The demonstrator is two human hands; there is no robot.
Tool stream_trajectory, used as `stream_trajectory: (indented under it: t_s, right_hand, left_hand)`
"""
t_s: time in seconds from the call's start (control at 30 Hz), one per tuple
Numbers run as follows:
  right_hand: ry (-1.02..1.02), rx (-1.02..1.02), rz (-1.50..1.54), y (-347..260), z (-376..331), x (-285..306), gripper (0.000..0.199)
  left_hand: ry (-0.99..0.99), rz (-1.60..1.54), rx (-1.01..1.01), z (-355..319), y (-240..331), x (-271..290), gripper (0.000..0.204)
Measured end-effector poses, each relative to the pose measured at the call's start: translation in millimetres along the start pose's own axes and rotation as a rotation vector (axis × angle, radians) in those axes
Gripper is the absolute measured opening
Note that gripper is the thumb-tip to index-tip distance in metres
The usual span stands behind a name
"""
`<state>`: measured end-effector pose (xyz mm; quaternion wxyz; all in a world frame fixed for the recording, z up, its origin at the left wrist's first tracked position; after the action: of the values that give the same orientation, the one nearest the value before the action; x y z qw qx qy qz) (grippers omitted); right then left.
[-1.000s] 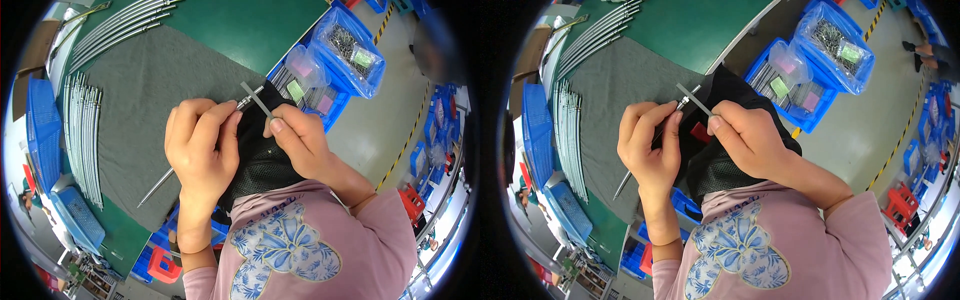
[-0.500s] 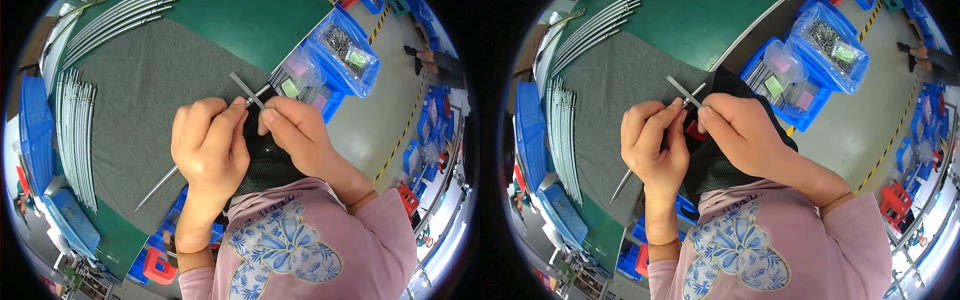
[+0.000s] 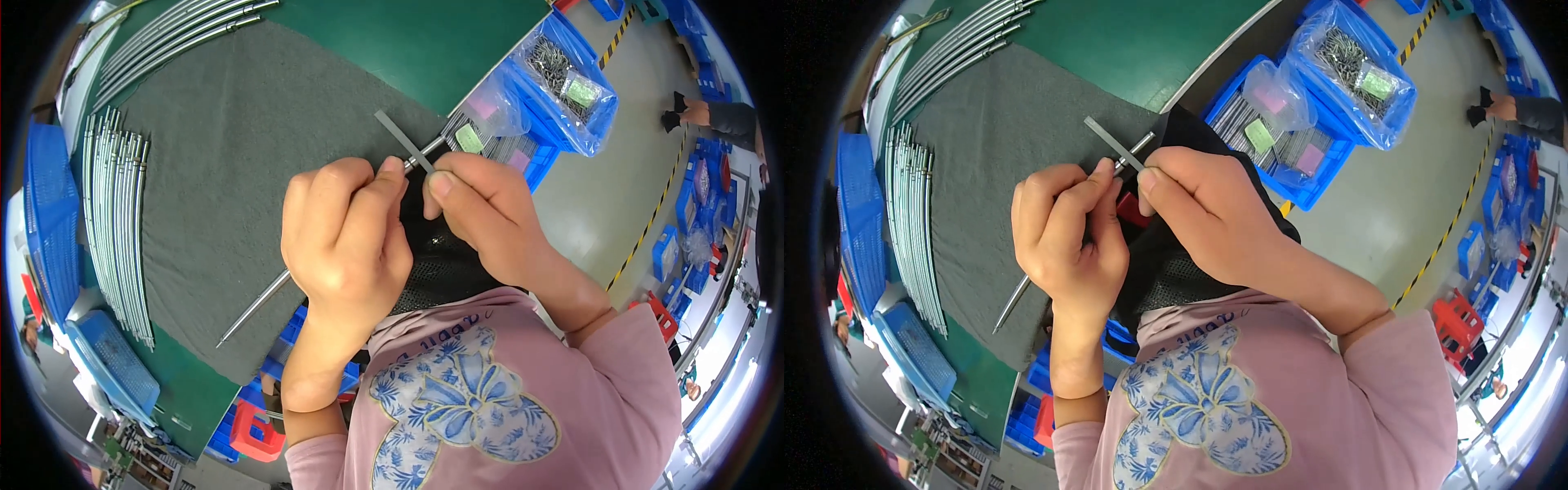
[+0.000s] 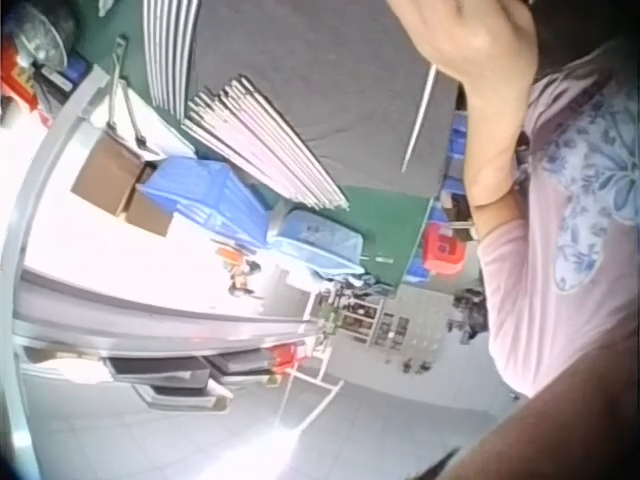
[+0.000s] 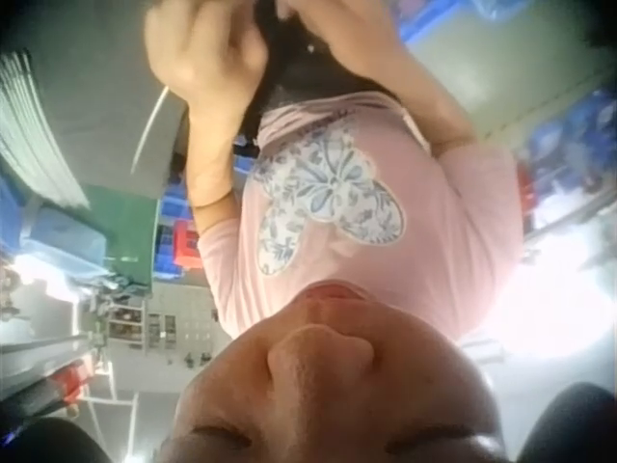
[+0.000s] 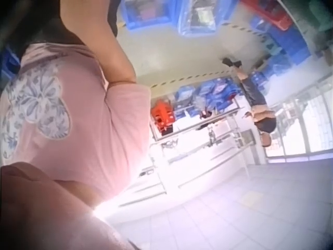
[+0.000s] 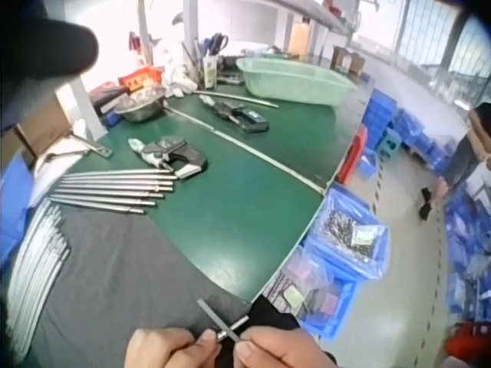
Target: Measure the diameter or length of metal rods using a digital micrometer and record the findings on a paper slip.
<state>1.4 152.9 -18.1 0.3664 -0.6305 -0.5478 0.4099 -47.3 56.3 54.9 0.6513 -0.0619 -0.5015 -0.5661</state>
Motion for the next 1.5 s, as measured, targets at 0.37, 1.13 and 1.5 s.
stream_trajectory:
  t_s: [0.37,1.13,1.5]
  right_hand:
    - [0.001,-0.02,0.029,16.7,-13.7,0.7,0.022]
    - [-0.028,-0.037,0.066,26.3,-12.6,1.2,0.024]
    - [0.007,0.169,0.003,18.9,-2.9,-1.3,0.024]
  left_hand:
    - [0.009,0.001,0.033,-0.7,-3.4,-0.8,0.014]
    - [-0.026,-0.006,0.035,-1.2,-1.1,-2.4,0.015]
    - [-0.046,-0.002,0.037,0.7,-1.3,-1.1,0.016]
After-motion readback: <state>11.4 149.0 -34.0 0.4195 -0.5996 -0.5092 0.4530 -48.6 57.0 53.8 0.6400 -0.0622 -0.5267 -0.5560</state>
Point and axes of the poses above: each hand's wrist, its own z-axis towards the middle knuckle, its own x-axis out of the back of the hand, y = z × x, the point moved 9 cm from there along z, towards the middle knuckle, and after that the axes turned 10 degrees about -y, right-handed, at the moved point
